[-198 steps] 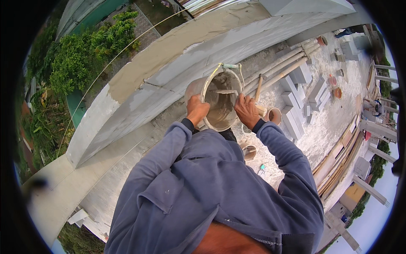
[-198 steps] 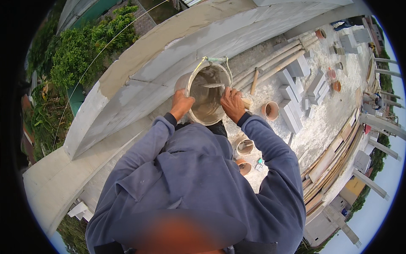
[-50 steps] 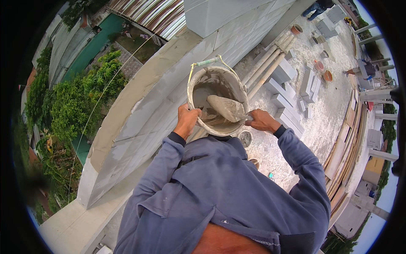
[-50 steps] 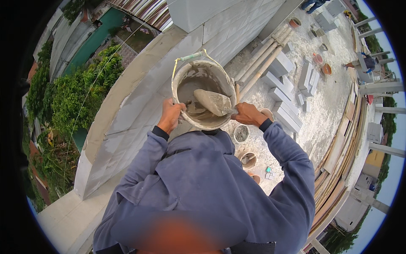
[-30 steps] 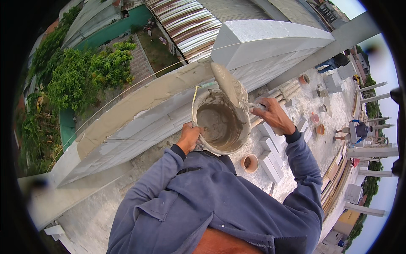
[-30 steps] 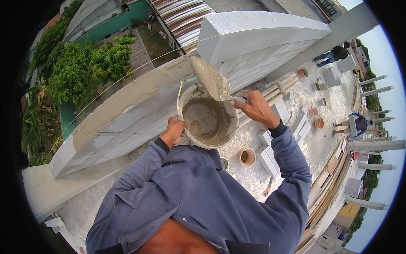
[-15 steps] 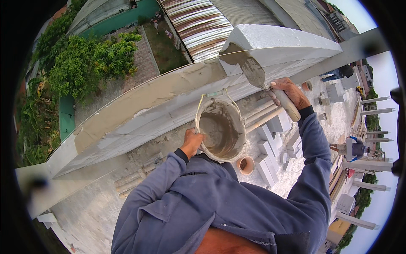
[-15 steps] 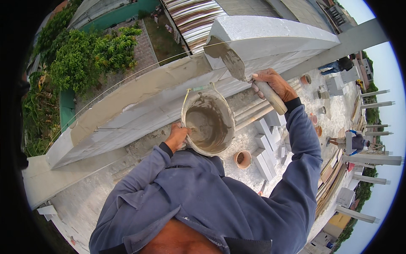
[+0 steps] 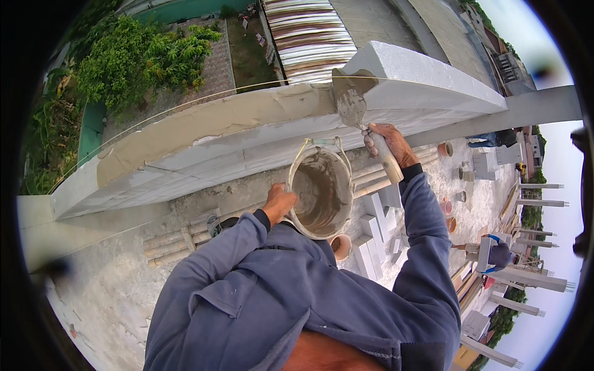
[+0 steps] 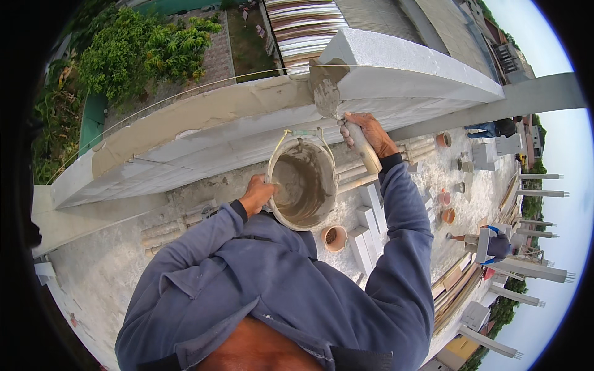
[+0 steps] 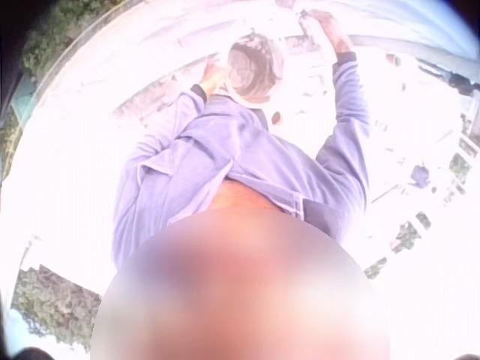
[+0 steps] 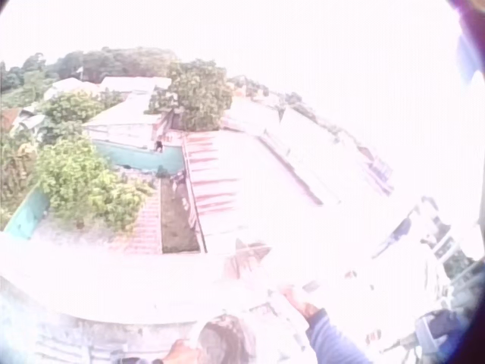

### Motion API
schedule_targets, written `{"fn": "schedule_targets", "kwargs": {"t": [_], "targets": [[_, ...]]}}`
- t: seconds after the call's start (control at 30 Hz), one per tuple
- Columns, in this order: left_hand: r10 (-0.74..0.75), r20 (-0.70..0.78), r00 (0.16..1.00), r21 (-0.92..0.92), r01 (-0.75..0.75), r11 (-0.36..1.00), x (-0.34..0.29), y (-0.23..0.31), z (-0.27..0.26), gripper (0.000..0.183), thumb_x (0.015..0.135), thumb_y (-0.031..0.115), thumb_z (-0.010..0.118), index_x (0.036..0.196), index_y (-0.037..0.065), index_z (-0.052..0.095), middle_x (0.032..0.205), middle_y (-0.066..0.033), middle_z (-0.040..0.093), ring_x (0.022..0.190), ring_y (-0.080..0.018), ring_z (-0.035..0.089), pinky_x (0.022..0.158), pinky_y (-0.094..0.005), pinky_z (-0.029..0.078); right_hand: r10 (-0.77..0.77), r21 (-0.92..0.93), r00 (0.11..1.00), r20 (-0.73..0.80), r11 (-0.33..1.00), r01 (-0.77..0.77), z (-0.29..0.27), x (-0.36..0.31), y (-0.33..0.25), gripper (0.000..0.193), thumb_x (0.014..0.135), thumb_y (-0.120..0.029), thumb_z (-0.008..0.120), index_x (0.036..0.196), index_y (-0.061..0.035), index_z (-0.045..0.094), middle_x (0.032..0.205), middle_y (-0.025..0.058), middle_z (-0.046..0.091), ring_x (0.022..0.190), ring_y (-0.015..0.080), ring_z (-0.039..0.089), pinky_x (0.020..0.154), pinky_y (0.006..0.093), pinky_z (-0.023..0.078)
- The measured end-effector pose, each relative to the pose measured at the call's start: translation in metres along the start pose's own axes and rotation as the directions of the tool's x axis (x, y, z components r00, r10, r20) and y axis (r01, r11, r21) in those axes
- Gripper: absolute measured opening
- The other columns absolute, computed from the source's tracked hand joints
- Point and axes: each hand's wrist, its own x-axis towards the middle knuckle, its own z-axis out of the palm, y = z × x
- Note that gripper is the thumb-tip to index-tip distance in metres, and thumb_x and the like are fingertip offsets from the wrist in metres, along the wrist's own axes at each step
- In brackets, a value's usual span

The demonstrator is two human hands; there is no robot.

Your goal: The person scoops cement from a bucket with a trowel and spreads it onto a wall. They then lift a large white tile, place it onto the cemented area, and tap it into position with a hammer. The person measures the wall with a tape measure and continues to apply cement and set tiles.

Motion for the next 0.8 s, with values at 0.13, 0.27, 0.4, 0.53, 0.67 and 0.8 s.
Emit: {"fn": "schedule_targets", "kwargs": {"t": [0.13, 0.27, 0.4, 0.53, 0.67, 0.8], "targets": [[-0.018, -0.027, 0.999, 0.037, 0.019, 0.999, -0.006, 0.003, -0.001, 0.022, 0.075, 0.01, 0.065, 0.087, -0.007, 0.069, 0.083, -0.0189, 0.069, 0.075, -0.0287, 0.068, 0.068, -0.0416, 0.053, 0.115, -0.07, 0.991, -0.067, 0.99, -0.12, -0.013, -0.014, 0.013, 0.032, 0.103, -0.03, 0.062, 0.094, 0.0006, 0.065, 0.071, 0.0063, 0.063, 0.05, 0.0129, 0.056, 0.044, 0.0253, 0.046], [-0.031, 0.012, 0.999, 0.078, 0.03, 0.997, 0.0, 0.001, -0.007, 0.02, 0.076, 0.011, 0.066, 0.084, -0.007, 0.066, 0.083, -0.0185, 0.068, 0.073, -0.0294, 0.066, 0.067, -0.0416, 0.052, 0.127, -0.141, 0.979, -0.158, 0.979, -0.15, -0.014, -0.049, 0.01, 0.031, 0.104, -0.03, 0.06, 0.092, -0.0013, 0.062, 0.07, 0.007, 0.063, 0.05, 0.0128, 0.057, 0.043, 0.0253, 0.047], [0.024, -0.003, 1.0, 0.124, -0.023, 0.992, 0.005, -0.008, -0.017, 0.025, 0.077, 0.013, 0.067, 0.091, -0.007, 0.066, 0.084, -0.0188, 0.068, 0.075, -0.0311, 0.067, 0.07, -0.0425, 0.054, 0.148, -0.24, 0.972, -0.183, 0.952, -0.19, 0.004, -0.086, -0.012, 0.03, 0.105, -0.03, 0.06, 0.09, -0.0035, 0.061, 0.069, 0.0076, 0.062, 0.05, 0.0129, 0.058, 0.041, 0.0253, 0.047], [0.004, -0.021, 1.0, 0.139, -0.001, 0.99, 0.002, -0.013, -0.022, 0.032, 0.078, 0.015, 0.068, 0.1, -0.007, 0.068, 0.093, -0.0224, 0.071, 0.082, -0.0324, 0.07, 0.074, -0.0432, 0.056, 0.11, -0.22, 0.974, -0.198, 0.963, -0.154, 0.02, -0.079, -0.026, 0.031, 0.105, -0.031, 0.06, 0.093, -0.0029, 0.062, 0.071, 0.0073, 0.062, 0.051, 0.0131, 0.058, 0.042, 0.0257, 0.046], [-0.067, 0.013, 0.998, 0.057, 0.067, 0.996, -0.004, -0.008, -0.028, 0.036, 0.078, 0.014, 0.068, 0.106, -0.009, 0.069, 0.096, -0.0251, 0.072, 0.087, -0.0336, 0.072, 0.076, -0.0428, 0.056, 0.099, -0.055, 0.987, -0.129, 0.993, -0.107, 0.021, -0.031, -0.029, 0.034, 0.106, -0.033, 0.058, 0.096, -0.0013, 0.062, 0.071, 0.0053, 0.061, 0.049, 0.0129, 0.054, 0.042, 0.0259, 0.044], [-0.009, 0.006, 1.0, 0.132, 0.008, 0.991, -0.011, -0.001, -0.033, 0.035, 0.078, 0.011, 0.066, 0.106, -0.009, 0.07, 0.095, -0.0254, 0.072, 0.088, -0.0333, 0.073, 0.076, -0.0429, 0.057, 0.185, -0.082, 0.974, -0.132, 0.977, -0.197, 0.019, -0.021, -0.023, 0.037, 0.106, -0.034, 0.057, 0.097, 0.0008, 0.062, 0.07, 0.0043, 0.06, 0.047, 0.0129, 0.052, 0.041, 0.026, 0.043]]}}
